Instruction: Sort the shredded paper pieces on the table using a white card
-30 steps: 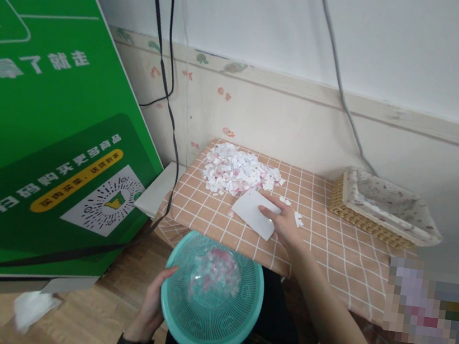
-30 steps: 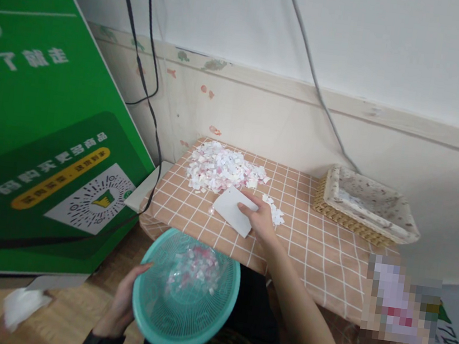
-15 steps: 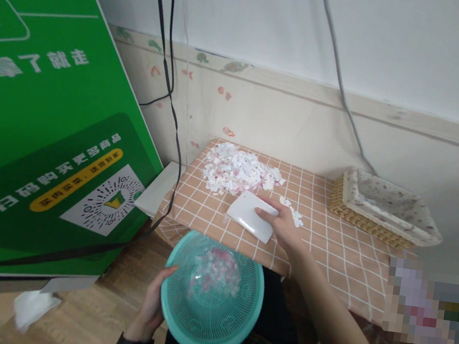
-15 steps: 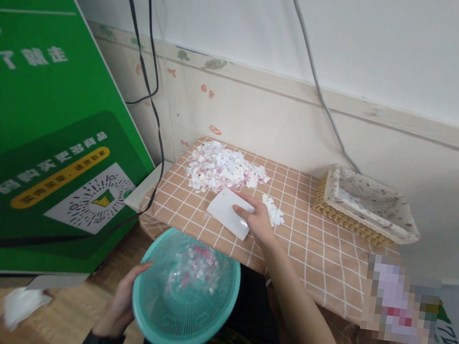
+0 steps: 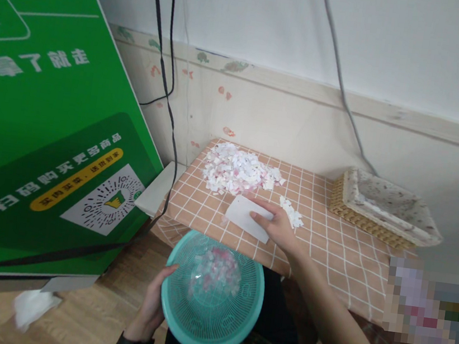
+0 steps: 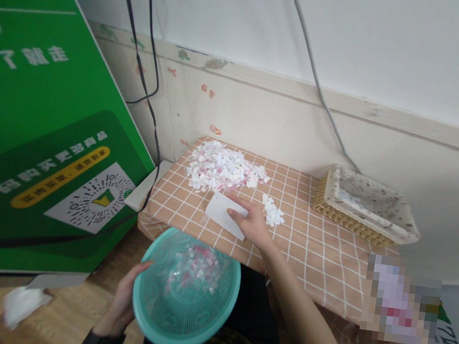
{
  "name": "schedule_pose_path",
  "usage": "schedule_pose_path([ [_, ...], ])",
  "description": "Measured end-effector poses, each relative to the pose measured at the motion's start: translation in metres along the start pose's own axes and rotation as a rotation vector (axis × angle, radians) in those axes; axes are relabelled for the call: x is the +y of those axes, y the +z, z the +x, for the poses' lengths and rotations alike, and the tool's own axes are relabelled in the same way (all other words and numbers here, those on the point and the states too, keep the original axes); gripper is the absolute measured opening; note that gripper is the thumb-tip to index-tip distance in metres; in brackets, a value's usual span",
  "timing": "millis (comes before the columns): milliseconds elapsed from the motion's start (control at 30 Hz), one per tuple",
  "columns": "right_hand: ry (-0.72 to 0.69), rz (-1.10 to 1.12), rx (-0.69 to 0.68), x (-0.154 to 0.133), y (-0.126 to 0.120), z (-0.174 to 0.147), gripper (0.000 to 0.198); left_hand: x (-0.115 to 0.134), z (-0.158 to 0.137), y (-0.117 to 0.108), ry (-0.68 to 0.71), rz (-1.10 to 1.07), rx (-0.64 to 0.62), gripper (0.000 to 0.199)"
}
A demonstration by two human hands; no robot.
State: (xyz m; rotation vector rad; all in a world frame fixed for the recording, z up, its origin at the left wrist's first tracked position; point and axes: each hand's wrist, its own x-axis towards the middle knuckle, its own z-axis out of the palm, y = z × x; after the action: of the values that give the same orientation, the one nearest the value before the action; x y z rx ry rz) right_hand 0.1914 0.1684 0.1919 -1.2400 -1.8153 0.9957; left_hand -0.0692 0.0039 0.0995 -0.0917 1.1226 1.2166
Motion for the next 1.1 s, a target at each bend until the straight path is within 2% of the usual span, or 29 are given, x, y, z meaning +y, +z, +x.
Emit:
schedule_pose_path([
  [333,-0.123,-0.174,-0.097,-0.011,0.001,-0.012,0.037,0.000,0.001,0.000,-0.015,0.004,-0.017,0.013],
  [467,-0.163,-0.255,-0.063,-0.014,0.004,-0.018,0.038,0.001,-0.001,0.002,0.002,0.008,-0.011,0.014],
  [533,-0.182,-0.245,-0.065,-0.016,0.006,-0.022,0.037,0.001,-0.002,0.003,0.008,0.004,-0.004,0.012],
  [733,-0.241,-0.142,-0.196,-0.014,0.012,-0.035,0.037,0.001,-0.004,0.005,0.018,0.004,0.008,0.010],
  [1100,-0.123,-0.312,0.012,0.017,-0.002,-0.027,0.037,-0.001,0.000,0.002,0.006,-0.011,-0.018,0.012],
])
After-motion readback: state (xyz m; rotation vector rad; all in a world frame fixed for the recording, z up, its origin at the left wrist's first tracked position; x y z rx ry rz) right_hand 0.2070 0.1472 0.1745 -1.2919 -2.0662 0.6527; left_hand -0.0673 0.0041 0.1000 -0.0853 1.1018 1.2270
